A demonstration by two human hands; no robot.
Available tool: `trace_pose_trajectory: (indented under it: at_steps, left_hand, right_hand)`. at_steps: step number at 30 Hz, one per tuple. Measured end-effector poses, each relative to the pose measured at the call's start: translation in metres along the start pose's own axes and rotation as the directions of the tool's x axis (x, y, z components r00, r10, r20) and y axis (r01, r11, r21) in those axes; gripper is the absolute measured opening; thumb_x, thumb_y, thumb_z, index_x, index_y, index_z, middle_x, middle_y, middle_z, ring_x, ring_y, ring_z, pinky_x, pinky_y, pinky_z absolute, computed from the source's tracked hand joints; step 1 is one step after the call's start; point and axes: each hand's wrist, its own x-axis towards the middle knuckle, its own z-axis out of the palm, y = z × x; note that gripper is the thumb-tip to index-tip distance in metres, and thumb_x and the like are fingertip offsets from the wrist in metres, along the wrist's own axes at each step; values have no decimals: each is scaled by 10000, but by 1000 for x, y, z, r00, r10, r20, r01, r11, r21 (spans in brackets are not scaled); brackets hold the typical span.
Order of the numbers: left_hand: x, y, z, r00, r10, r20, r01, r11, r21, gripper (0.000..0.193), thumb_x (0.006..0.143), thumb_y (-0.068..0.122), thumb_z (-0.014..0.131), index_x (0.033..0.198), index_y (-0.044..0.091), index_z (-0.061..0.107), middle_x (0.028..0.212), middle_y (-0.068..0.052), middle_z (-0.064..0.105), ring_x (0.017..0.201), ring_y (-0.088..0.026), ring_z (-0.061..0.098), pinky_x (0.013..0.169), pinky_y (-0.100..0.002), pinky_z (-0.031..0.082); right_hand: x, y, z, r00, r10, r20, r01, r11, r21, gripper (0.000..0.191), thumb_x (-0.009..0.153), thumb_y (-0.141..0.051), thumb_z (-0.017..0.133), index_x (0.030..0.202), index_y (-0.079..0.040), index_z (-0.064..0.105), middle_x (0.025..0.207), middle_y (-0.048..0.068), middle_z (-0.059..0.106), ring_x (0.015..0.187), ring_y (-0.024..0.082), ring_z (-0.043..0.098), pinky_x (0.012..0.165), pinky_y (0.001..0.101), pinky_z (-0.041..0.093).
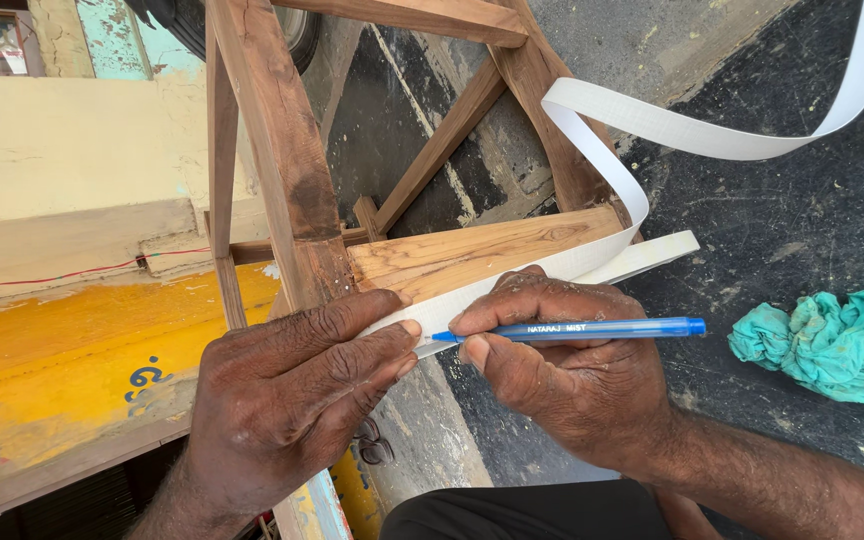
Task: The person presses white edge banding tape along the edge of a wooden furniture panel, marks the tape with a pen, and cuts it with scissors. They then apply glue from a bottle along the panel edge by hand and press the tape onto the glued edge while seated.
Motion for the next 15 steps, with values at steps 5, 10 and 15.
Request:
trace_pose_trajectory:
  at_steps: [5, 10, 15]
  left_hand:
    - [1, -1, 1, 1000, 1, 6, -1, 1000, -6, 293, 855, 153, 810, 1144, 147, 761, 1206, -67, 763, 1104, -205, 769, 898, -340, 650]
    - [-1, -1, 1, 1000, -1, 7, 1, 1000, 2, 299, 845, 150, 814, 1140, 146, 763, 1208, -70, 762, 1105, -210, 767, 887, -345, 649]
    - [2, 0, 0, 1000, 3, 4, -3, 1000, -25, 304, 850, 145, 810, 1148, 120, 756, 1215, -100, 757, 1098, -229, 773, 866, -342, 664]
  right_hand:
    - [-1, 0, 1, 999, -39, -1, 39, 999, 14, 292, 1002, -317, 697, 1064, -37, 753, 853, 23, 674, 761, 50, 598, 665, 236, 518]
    - [-2, 4, 1, 1000, 14, -16, -13, 998, 59, 282, 973, -290, 710, 1050, -21, 748, 877, 37, 680, 734, 56, 602, 634, 236, 522]
    - [-4, 1, -3, 999, 8, -35, -4, 994, 111, 220, 1003, -205, 702, 1066, 1, 742, 870, 70, 704, 734, 80, 617, 623, 248, 530]
